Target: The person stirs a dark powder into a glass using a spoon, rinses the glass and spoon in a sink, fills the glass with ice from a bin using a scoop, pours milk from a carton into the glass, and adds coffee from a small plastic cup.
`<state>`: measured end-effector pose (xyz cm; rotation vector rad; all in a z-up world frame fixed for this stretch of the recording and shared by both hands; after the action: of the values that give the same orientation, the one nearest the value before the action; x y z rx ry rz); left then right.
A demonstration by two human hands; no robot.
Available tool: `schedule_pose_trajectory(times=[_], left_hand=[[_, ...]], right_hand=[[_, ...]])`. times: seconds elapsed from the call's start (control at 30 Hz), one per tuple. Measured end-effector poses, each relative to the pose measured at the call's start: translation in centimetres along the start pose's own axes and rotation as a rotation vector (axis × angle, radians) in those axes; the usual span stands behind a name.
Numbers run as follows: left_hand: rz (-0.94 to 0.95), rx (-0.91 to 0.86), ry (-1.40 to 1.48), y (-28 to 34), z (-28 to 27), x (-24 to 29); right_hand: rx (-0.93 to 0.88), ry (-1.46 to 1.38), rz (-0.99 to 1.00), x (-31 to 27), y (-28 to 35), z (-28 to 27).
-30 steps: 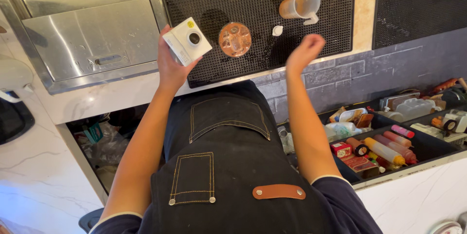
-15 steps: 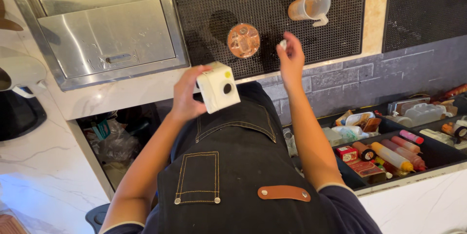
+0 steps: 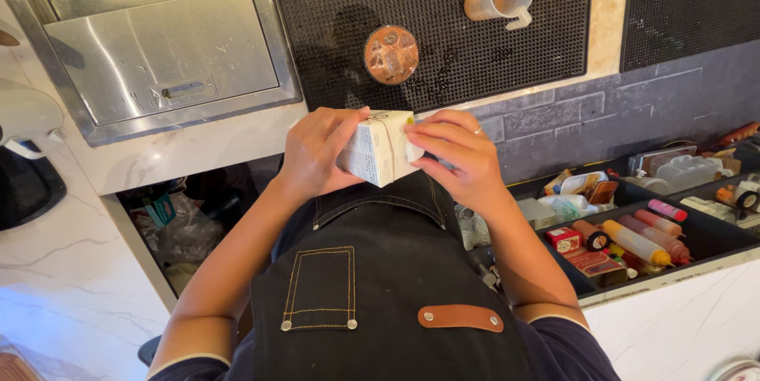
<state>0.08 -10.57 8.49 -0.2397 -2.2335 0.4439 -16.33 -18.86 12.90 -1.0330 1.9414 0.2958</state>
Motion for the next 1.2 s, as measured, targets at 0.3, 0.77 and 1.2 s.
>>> schedule_pose_trajectory(times=[0.3, 0.77, 1.2], left_hand=[[-0.034, -0.107, -0.027, -0.3, 0.8, 1.1], [0.030, -0.169, -0.071, -1.0, 10.1, 8.8], [0.143, -0.053, -0.240, -0.4, 32.3, 23.8]], right_hand=[[-0.097, 0.216, 0.033, 0.6, 1.8, -0.2], [-0.151, 0.208, 0.261, 6.0, 12.7, -6.4], [0.012, -0.920, 1.384, 26.8, 43.1, -13.0]])
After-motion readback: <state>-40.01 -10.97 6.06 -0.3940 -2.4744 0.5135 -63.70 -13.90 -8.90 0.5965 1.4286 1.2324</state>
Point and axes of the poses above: each hand's wrist, its own y-axis away from the middle knuckle, its own z-axis out of the palm, x = y × z, the point moved 9 cm from there along -y, towards the middle knuckle
